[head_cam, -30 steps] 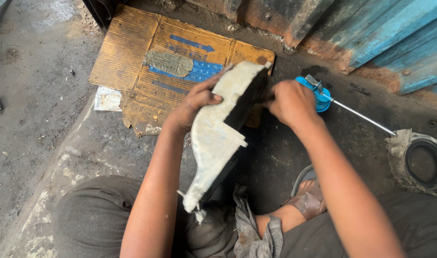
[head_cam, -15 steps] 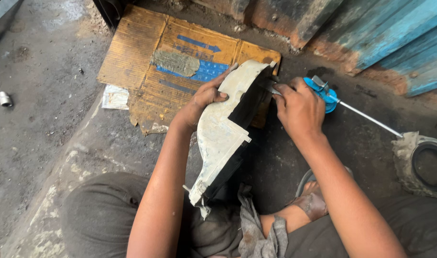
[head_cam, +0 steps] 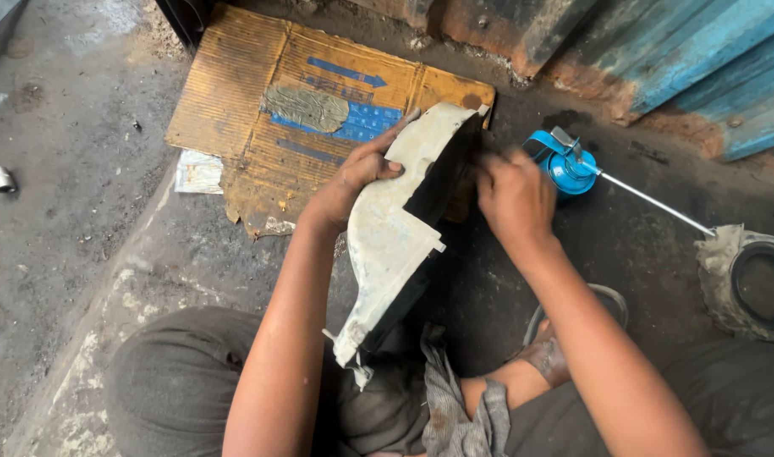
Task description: The person sits on the floor and uses a metal file to scrape and smooth the edges of a large, dirty metal part. They rotate the part to access different areas, then use a blue oil can to apply lubricant to the surface before spreading it with their fingers.
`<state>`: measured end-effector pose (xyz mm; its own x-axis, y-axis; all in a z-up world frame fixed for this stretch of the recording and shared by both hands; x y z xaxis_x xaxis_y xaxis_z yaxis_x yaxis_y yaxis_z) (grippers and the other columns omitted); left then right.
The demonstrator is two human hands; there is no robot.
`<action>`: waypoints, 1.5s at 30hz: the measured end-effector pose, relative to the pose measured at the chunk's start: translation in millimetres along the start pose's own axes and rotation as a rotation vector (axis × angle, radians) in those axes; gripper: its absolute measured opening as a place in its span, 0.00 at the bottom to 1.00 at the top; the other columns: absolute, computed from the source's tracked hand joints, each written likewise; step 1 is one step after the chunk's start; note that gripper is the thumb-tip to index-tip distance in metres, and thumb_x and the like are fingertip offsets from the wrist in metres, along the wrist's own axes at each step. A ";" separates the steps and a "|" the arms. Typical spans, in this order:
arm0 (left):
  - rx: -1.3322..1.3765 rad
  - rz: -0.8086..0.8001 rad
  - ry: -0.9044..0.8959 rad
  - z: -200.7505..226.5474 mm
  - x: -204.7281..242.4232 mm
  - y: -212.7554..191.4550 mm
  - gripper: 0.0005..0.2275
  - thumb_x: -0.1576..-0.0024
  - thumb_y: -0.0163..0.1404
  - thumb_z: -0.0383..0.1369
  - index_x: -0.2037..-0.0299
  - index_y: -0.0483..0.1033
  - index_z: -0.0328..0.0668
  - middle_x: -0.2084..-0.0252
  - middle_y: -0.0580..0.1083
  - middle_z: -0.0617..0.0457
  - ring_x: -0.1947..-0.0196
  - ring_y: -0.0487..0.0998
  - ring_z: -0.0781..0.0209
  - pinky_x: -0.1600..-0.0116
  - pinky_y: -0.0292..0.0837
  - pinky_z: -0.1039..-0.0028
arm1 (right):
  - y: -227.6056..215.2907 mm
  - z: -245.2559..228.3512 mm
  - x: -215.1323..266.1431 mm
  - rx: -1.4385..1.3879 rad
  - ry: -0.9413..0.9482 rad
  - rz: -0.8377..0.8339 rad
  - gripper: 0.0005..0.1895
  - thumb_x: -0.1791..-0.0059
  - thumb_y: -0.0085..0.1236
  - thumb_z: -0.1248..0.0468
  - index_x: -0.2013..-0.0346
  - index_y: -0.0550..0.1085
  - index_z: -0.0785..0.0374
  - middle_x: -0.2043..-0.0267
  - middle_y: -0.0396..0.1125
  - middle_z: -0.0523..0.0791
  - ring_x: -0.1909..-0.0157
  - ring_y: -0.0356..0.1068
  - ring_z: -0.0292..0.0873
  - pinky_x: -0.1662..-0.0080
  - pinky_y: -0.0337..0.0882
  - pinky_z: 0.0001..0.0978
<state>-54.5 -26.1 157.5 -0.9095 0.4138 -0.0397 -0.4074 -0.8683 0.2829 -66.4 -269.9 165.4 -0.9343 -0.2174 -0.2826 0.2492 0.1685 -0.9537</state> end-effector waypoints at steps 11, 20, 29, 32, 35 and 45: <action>0.044 0.005 -0.006 -2.6 1.0 -0.6 0.42 0.56 0.50 0.44 0.25 0.58 0.46 0.24 0.61 0.39 0.27 0.63 0.45 0.26 0.51 0.64 | 14.4 -15.9 11.4 0.041 0.131 0.022 0.04 0.51 0.60 0.69 0.64 0.81 0.59 0.60 0.70 0.52 0.62 0.73 0.59 0.60 0.71 0.54; -0.029 0.040 -0.051 -5.2 -2.0 -2.7 0.41 0.55 0.48 0.46 0.25 0.58 0.51 0.23 0.61 0.41 0.27 0.63 0.45 0.26 0.53 0.63 | 16.2 -17.8 0.2 0.038 0.206 -0.365 0.14 0.57 0.60 0.67 0.58 0.82 0.56 0.58 0.73 0.56 0.57 0.73 0.63 0.54 0.73 0.54; 0.233 0.015 0.189 -7.6 -12.8 -16.2 0.41 0.51 0.48 0.44 0.23 0.53 0.45 0.23 0.57 0.41 0.25 0.59 0.46 0.23 0.49 0.62 | 4.2 21.2 12.6 -0.518 0.144 -0.454 0.18 0.52 0.62 0.53 0.52 0.79 0.59 0.64 0.76 0.50 0.63 0.77 0.51 0.58 0.74 0.47; 0.495 0.108 0.356 -0.5 2.0 -25.4 0.40 0.48 0.47 0.44 0.22 0.51 0.44 0.23 0.56 0.40 0.25 0.59 0.45 0.23 0.50 0.61 | -17.0 50.7 24.8 -0.725 0.337 -0.225 0.20 0.49 0.61 0.47 0.54 0.80 0.60 0.62 0.75 0.41 0.63 0.72 0.35 0.61 0.71 0.33; 0.739 0.123 0.505 14.4 12.7 -31.5 0.39 0.45 0.46 0.43 0.21 0.49 0.43 0.23 0.56 0.39 0.25 0.59 0.45 0.22 0.52 0.60 | -23.4 64.3 38.0 -0.904 0.769 -0.272 0.22 0.48 0.57 0.44 0.57 0.78 0.61 0.69 0.70 0.42 0.81 0.53 0.33 0.78 0.52 0.30; 0.820 0.163 0.460 43.8 35.1 -16.0 0.41 0.45 0.47 0.46 0.20 0.43 0.48 0.32 0.67 0.35 0.31 0.69 0.40 0.25 0.65 0.51 | 55.6 -12.1 54.8 -1.507 0.658 -0.585 0.22 0.49 0.61 0.55 0.45 0.70 0.63 0.78 0.54 0.33 0.81 0.49 0.27 0.78 0.47 0.23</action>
<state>-76.3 14.3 193.6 -0.9645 0.0053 -0.2642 -0.2472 -0.3716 0.8949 -106.8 -260.8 98.2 -0.8409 -0.2421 0.4840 -0.2080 0.9703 0.1239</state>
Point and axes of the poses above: each hand's wrist, its own x-axis away from the middle knuckle, its own y-axis out of the palm, z = x × y, the point moved 2 cm from there along -x, towards the middle knuckle
